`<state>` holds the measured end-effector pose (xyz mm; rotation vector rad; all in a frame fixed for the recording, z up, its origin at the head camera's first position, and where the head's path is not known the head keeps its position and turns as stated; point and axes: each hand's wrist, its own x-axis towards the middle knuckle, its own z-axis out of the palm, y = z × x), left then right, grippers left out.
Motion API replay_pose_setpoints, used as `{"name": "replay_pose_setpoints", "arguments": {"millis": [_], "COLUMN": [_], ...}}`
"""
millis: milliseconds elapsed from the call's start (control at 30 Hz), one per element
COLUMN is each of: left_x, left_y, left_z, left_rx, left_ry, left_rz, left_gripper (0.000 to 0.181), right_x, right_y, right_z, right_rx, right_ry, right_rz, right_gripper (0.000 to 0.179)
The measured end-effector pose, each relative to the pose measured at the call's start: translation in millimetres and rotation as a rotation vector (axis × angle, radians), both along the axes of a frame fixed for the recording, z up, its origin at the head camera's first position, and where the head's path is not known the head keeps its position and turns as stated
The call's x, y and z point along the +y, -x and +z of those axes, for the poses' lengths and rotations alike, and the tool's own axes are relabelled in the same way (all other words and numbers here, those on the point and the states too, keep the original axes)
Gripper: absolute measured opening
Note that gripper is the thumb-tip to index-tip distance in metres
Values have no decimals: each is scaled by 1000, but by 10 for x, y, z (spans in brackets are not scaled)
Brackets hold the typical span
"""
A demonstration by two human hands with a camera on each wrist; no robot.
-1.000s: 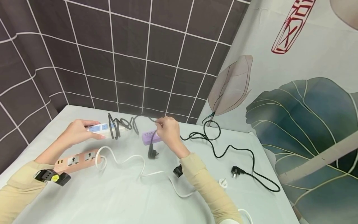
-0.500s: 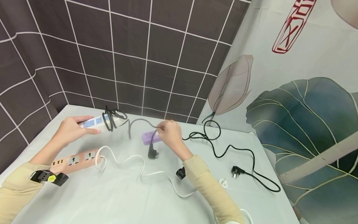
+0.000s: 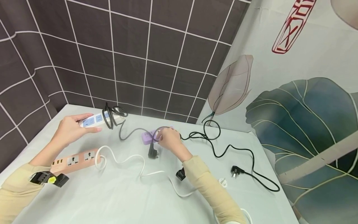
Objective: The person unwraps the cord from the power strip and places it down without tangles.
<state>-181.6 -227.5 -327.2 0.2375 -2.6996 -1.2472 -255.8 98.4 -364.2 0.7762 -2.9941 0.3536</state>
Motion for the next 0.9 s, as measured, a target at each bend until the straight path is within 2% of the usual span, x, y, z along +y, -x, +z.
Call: {"name": "replay_pose_setpoints", "arguments": {"millis": [133, 233, 367, 533, 700, 900], "left_x": [24, 42, 66, 106, 156, 208], "left_y": [-22, -37, -53, -71, -85, -101], "left_z": [23, 37, 53, 80, 115, 139], "left_rx": [5, 7, 27, 48, 60, 65], "left_ry": [8, 13, 24, 34, 37, 36], "left_rz": [-6, -14, -28, -49, -71, -89], "left_gripper": [73, 73, 71, 71, 70, 70], "right_x": [-31, -65, -133, -237, -349, -488], "right_y": [-14, -13, 8, 31, 58, 120], "right_z": [-16, -12, -2, 11, 2, -3], "right_rx": [-50, -23, 55, 108, 125, 101], "right_ry": [-3, 23, 91, 187, 279, 355], "right_rz": [32, 45, 64, 83, 115, 202], "right_gripper": [14, 11, 11, 14, 17, 24]}}
